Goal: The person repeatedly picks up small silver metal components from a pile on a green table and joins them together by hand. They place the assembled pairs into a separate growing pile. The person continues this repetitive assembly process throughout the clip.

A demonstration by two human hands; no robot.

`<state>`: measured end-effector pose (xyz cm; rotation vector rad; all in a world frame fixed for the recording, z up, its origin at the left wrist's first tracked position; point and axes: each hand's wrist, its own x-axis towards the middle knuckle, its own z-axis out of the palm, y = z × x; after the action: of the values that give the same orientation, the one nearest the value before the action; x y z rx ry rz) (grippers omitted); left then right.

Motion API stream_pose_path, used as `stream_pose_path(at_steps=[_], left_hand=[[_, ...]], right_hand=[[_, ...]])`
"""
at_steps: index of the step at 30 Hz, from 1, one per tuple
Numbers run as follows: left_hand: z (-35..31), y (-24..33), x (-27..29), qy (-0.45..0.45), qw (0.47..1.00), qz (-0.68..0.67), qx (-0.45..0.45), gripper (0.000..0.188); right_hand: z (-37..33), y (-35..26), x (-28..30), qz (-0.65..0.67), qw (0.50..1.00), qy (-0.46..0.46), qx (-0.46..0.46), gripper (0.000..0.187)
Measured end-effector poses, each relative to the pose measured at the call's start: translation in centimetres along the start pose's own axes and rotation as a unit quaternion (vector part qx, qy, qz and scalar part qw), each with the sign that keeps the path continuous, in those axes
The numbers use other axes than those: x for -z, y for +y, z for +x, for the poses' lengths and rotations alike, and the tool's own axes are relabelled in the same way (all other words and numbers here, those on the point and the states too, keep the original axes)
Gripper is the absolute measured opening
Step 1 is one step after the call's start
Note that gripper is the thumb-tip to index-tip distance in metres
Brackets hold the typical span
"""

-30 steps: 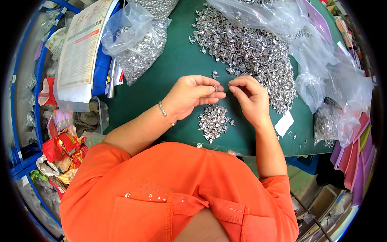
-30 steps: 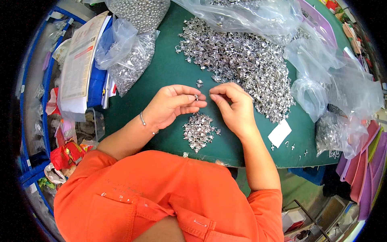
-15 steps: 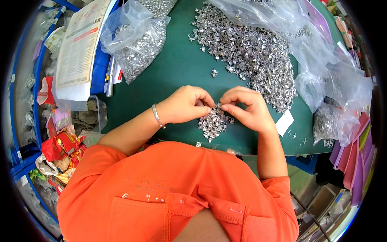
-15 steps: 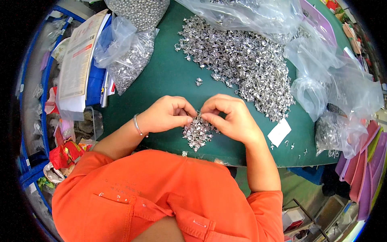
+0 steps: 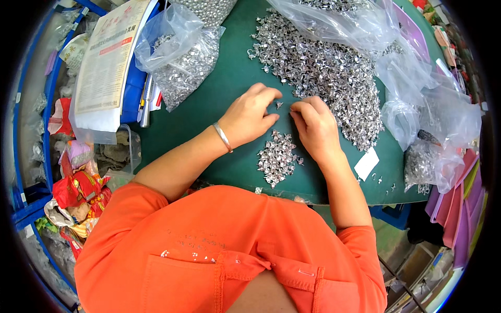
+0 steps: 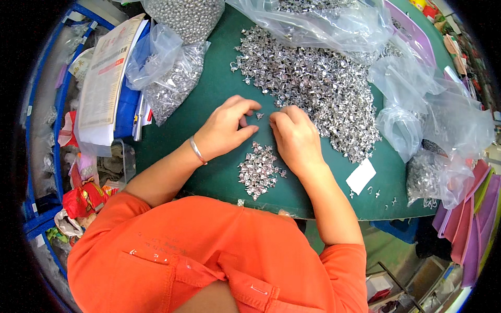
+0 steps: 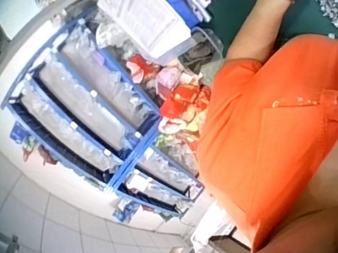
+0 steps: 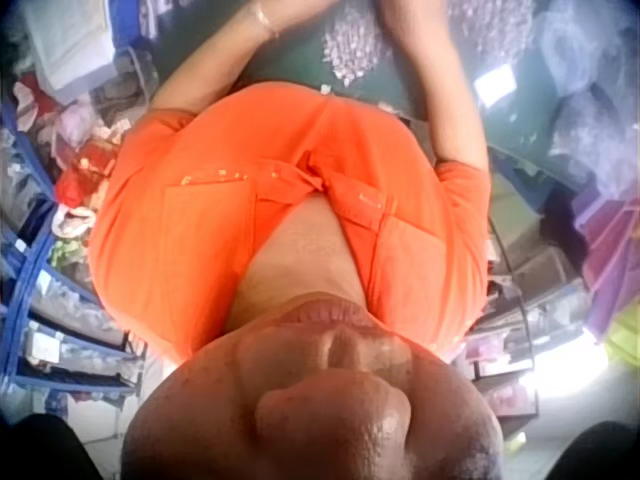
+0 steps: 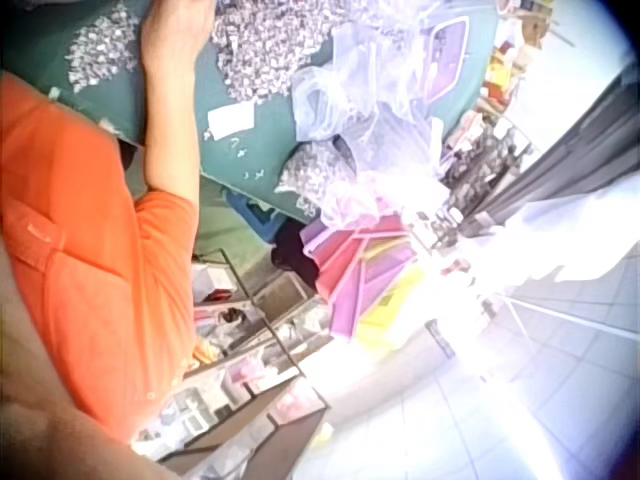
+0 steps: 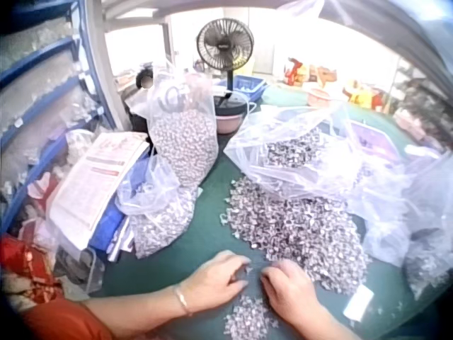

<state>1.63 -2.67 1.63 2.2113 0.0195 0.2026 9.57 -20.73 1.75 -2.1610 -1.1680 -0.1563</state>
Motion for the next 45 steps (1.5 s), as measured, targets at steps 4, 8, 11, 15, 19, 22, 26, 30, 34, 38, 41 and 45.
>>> stream_pose_path(at_steps=[4, 8, 11, 15, 19, 22, 26, 30, 34, 38, 41, 45], left_hand=[[1.0, -1.6, -1.3, 0.041, 0.989, 0.078, -0.116, 0.019], [1.2, -1.0, -0.5, 0.010, 1.000, -0.011, 0.013, 0.015], [1.1, -0.6, -0.1, -0.032, 0.972, -0.177, 0.152, 0.016], [0.4, 0.5, 0.4, -0.075, 0.855, -0.432, 0.277, 0.016], [-0.2, 0.3, 0.6, -0.087, 0.775, -0.544, 0.311, 0.015], [-0.4, 0.4, 0.7, -0.093, 0.764, -0.561, 0.305, 0.015], [-0.6, 0.7, 0.6, -0.101, 0.758, -0.576, 0.288, 0.016], [-0.8, 0.7, 1.5, -0.161, 0.782, -0.537, 0.271, 0.015], [-1.4, 0.7, 2.3, -0.278, 0.927, -0.227, 0.109, 0.009], [-0.4, 2.1, 2.2, -0.241, 0.967, -0.084, 0.022, 0.009], [-0.2, 1.2, 1.8, -0.140, 0.987, -0.073, 0.017, 0.010], [0.2, -0.5, 1.0, -0.038, 0.999, -0.035, -0.001, 0.017]], right_hand=[[-1.7, -0.3, 1.0, 0.047, 0.998, -0.030, -0.043, 0.012], [-1.9, 0.6, 2.8, 0.073, 0.989, 0.022, -0.127, 0.011], [-1.5, 0.6, 2.8, 0.078, 0.990, 0.022, -0.116, 0.014], [-1.2, -0.4, 0.7, 0.038, 0.997, -0.037, -0.049, 0.017], [-1.2, -0.4, 1.4, 0.133, 0.983, -0.045, -0.121, 0.014], [-1.5, -0.8, 1.8, 0.209, 0.961, -0.017, -0.182, 0.013], [-2.4, -0.9, 2.2, 0.319, 0.917, -0.034, -0.235, 0.010], [-2.4, -1.5, 3.4, 0.307, 0.930, -0.138, -0.147, 0.009], [-1.7, -0.6, 1.5, 0.076, 0.994, -0.030, -0.072, 0.018], [-0.7, -0.1, -0.1, -0.004, 0.999, 0.008, -0.047, 0.031], [-1.0, -0.4, 0.0, 0.068, 0.996, -0.009, -0.062, 0.035], [-1.6, -0.4, 0.3, 0.080, 0.994, -0.005, -0.067, 0.032]])
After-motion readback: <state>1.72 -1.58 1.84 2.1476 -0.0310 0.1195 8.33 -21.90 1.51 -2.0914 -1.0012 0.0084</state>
